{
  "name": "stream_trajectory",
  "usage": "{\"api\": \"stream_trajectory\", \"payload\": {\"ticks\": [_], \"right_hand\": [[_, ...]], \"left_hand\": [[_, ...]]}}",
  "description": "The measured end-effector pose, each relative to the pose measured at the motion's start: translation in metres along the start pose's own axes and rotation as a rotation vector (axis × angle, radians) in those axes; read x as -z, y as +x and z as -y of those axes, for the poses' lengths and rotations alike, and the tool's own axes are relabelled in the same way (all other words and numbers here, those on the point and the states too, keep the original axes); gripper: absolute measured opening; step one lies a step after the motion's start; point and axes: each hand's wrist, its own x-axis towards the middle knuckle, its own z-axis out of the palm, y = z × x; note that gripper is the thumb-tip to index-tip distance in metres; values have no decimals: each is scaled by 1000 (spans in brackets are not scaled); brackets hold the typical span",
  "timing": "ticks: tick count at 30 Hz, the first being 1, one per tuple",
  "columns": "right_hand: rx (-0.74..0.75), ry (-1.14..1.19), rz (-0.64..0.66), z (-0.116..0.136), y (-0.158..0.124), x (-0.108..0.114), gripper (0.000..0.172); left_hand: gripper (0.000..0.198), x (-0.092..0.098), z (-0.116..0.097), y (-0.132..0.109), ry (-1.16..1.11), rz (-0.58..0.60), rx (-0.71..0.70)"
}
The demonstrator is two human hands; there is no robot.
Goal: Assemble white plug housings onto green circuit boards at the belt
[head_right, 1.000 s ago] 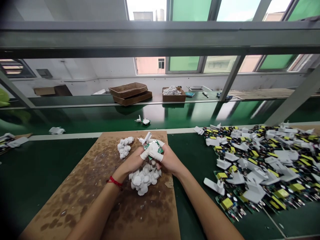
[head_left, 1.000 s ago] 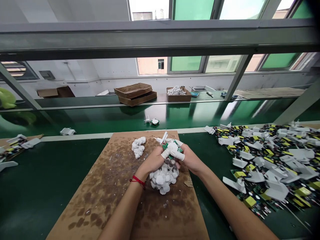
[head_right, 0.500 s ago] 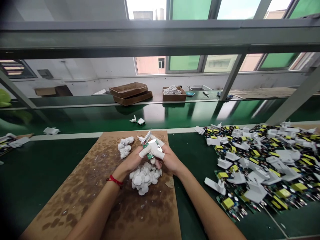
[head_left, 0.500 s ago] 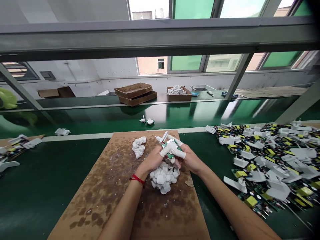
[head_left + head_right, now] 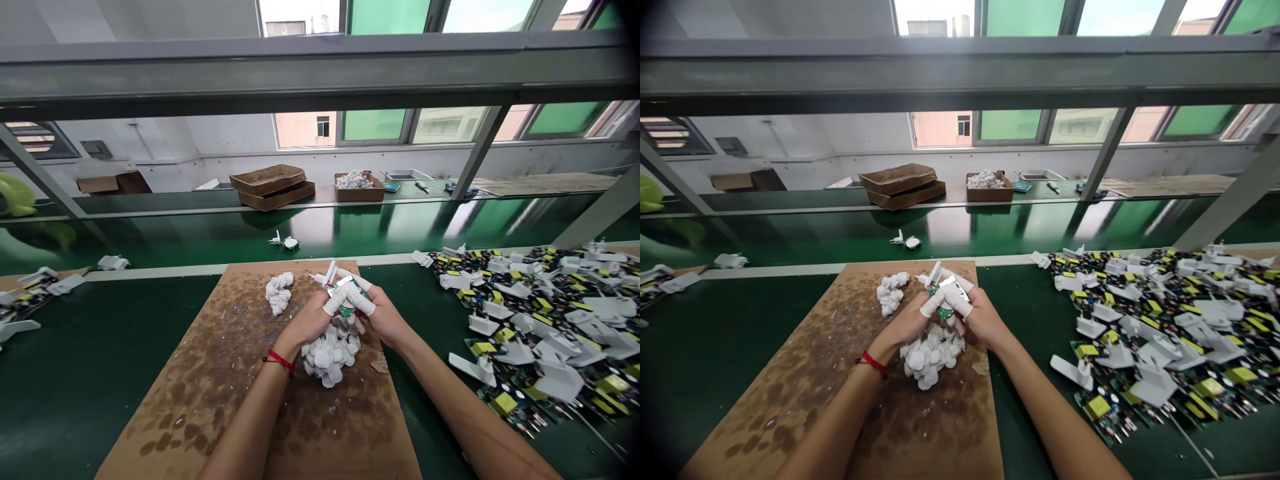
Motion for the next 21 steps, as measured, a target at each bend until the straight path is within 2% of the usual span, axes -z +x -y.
{"api": "stream_trajectory", "payload": {"ticks": [4,8,16,21], "right_hand": [[-25,12,-4,2,0,-1,66],[-21,25,2,1,1,1,67],[-25,71,71,-3,0,6,66],[17,0,37,-2,0,2,60]], "left_hand": [[55,1,4,1,16,-22,24],[48,3,8,2,40,-83,43],[50,0,11,2,-8,-103,40],[53,-1,9,2,-32,-92,18]]}}
